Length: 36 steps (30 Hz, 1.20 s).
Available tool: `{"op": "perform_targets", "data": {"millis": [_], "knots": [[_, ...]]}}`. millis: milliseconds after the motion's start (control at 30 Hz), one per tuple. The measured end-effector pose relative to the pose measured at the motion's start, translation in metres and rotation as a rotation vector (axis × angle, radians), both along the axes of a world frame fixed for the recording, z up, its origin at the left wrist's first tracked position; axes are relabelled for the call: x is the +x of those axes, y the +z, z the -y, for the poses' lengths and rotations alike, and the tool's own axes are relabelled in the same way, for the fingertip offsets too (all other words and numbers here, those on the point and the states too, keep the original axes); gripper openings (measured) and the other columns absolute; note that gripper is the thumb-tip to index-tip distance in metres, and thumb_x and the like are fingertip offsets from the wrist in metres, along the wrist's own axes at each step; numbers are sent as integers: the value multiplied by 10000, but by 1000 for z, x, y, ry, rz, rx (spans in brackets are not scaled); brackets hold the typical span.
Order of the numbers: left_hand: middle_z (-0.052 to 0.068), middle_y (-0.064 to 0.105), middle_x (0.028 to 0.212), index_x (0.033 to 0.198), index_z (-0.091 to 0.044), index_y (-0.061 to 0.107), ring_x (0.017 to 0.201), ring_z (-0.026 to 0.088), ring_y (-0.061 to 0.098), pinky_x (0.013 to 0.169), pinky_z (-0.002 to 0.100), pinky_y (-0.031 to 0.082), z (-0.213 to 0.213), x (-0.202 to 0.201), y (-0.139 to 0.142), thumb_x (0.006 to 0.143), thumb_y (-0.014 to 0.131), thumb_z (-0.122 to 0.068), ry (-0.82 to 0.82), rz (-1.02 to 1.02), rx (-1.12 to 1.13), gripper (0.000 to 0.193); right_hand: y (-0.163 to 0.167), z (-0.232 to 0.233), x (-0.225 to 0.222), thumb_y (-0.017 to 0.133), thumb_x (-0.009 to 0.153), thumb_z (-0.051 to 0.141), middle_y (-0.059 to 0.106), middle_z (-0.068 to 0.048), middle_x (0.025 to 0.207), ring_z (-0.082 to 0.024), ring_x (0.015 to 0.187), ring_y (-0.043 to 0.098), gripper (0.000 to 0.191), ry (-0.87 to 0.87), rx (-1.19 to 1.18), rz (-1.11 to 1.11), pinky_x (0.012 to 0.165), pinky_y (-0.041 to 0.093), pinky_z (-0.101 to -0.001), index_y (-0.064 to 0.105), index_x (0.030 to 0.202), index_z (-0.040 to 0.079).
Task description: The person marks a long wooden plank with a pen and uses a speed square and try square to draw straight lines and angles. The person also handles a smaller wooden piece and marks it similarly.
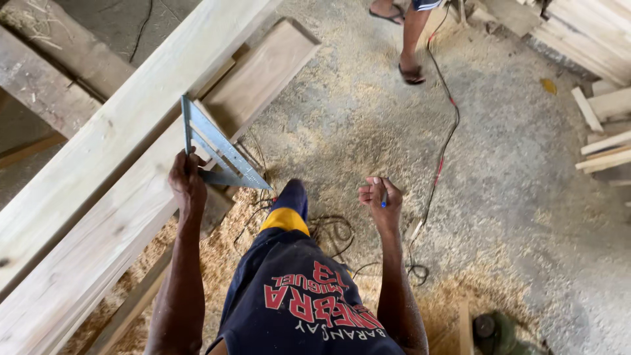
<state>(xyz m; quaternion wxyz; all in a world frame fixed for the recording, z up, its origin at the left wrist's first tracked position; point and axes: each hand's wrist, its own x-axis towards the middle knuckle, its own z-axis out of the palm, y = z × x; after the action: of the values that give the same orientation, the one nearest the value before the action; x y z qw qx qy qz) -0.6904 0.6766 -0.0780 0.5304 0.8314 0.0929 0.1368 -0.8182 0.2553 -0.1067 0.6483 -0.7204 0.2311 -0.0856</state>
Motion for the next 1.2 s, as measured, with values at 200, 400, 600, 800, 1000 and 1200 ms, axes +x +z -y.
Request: {"op": "perform_targets", "data": {"millis": [200, 400, 600, 800, 1000, 1200], "knots": [[34, 627, 843, 1216, -21, 673, 742, 121, 528, 673, 289, 427, 33, 86, -6, 1132, 535, -217, 65, 28, -151, 254, -4, 35, 131, 496, 1102, 272, 755, -140, 830, -169, 672, 735, 364, 158, -103, 53, 617, 634, -304, 664, 1142, -48], [20, 622, 830, 1240, -17, 681, 766, 104, 560, 686, 276, 454, 62, 176, -10, 1117, 570, -248, 155, -23, -253, 284, 21, 43, 297, 519, 1079, 279, 758, -134, 822, -158, 656, 726, 356, 207, -144, -3, 584, 632, -307, 683, 1136, -32], [21, 633, 838, 1281, -26, 674, 760, 113, 552, 680, 272, 447, 56, 211, 4, 1110, 540, -206, 282, -116, -190, 282, 42, 18, 480, 573, 1056, 300, 768, -119, 842, -163, 665, 752, 308, 266, -402, 105, 592, 626, -315, 686, 1077, 14], [-20, 604, 894, 1312, -5, 634, 837, 79, 550, 760, 241, 459, 63, 232, -12, 1133, 525, -136, 455, 13, -408, 247, 13, -26, 668, 657, 1055, 266, 717, -130, 821, -315, 758, 713, 222, 432, -862, 421, 678, 540, -445, 702, 982, 61], [28, 668, 969, 1354, -22, 625, 879, 116, 633, 752, 267, 563, 84, 284, -26, 992, 430, 79, 571, -92, -161, 424, -28, -112, 774, 638, 1035, 499, 645, -64, 766, -194, 683, 551, 517, 762, -581, -161, 589, 434, -382, 724, 956, -5], [85, 704, 917, 1247, -116, 655, 794, 233, 682, 686, 362, 552, 106, 369, -24, 1050, 588, -89, 798, -145, -106, 210, -47, -134, 798, 681, 971, 409, 694, -49, 896, -172, 797, 644, 388, 599, 7, -411, 698, 577, -368, 703, 917, 25]]}}
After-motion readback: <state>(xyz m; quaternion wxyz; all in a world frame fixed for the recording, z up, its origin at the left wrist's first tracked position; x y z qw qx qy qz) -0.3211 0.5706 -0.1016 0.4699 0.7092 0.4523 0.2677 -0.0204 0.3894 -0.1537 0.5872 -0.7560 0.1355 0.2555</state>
